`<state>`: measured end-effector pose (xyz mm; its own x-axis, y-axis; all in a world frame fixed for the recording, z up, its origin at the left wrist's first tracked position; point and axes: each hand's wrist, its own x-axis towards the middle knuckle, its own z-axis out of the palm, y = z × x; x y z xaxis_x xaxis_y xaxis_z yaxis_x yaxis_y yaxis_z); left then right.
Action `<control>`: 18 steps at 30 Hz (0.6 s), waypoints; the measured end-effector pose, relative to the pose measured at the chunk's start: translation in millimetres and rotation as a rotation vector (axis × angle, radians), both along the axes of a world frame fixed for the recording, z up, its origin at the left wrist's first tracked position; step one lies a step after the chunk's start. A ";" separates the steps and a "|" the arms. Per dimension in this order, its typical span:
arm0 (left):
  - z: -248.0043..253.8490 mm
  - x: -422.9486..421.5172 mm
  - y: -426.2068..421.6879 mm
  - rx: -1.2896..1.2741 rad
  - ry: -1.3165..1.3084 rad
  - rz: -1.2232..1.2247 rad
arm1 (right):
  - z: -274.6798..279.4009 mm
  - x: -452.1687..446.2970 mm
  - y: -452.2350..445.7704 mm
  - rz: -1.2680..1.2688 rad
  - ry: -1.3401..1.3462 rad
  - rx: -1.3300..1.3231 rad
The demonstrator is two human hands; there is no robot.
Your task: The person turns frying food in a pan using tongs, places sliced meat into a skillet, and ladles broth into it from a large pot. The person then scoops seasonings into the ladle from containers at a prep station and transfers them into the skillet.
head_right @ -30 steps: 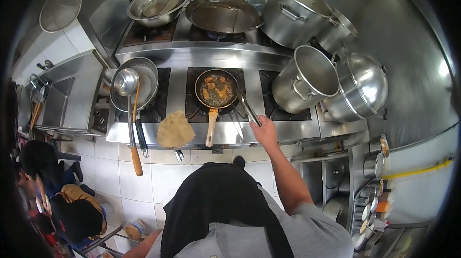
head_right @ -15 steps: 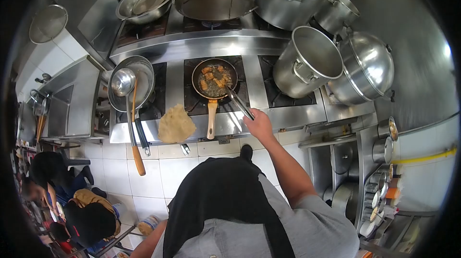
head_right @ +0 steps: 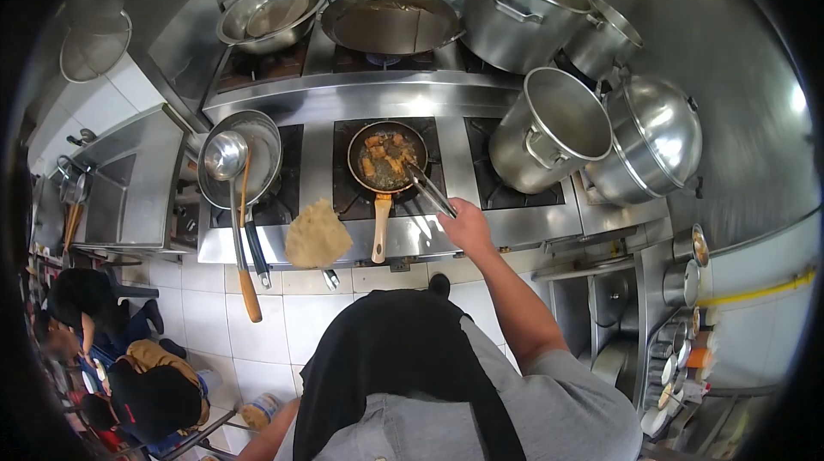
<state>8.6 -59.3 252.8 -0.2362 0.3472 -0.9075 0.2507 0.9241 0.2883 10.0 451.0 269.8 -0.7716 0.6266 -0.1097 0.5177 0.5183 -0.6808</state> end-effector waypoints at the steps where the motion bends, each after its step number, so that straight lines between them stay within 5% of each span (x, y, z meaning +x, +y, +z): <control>1: -0.3 -0.9 1.1 0.001 0.002 -0.001 | 2.8 -2.1 -2.0 0.002 0.004 0.003; 18: 1.3 11.7 5.3 -0.010 -0.024 0.030 | 34.4 -100.4 47.1 0.339 -0.215 0.693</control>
<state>20.3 -54.0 254.1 -0.2247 0.3311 -0.9164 0.2157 0.9341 0.2846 -90.4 498.1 304.3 -0.9385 0.3415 0.0506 0.3392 0.9394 -0.0490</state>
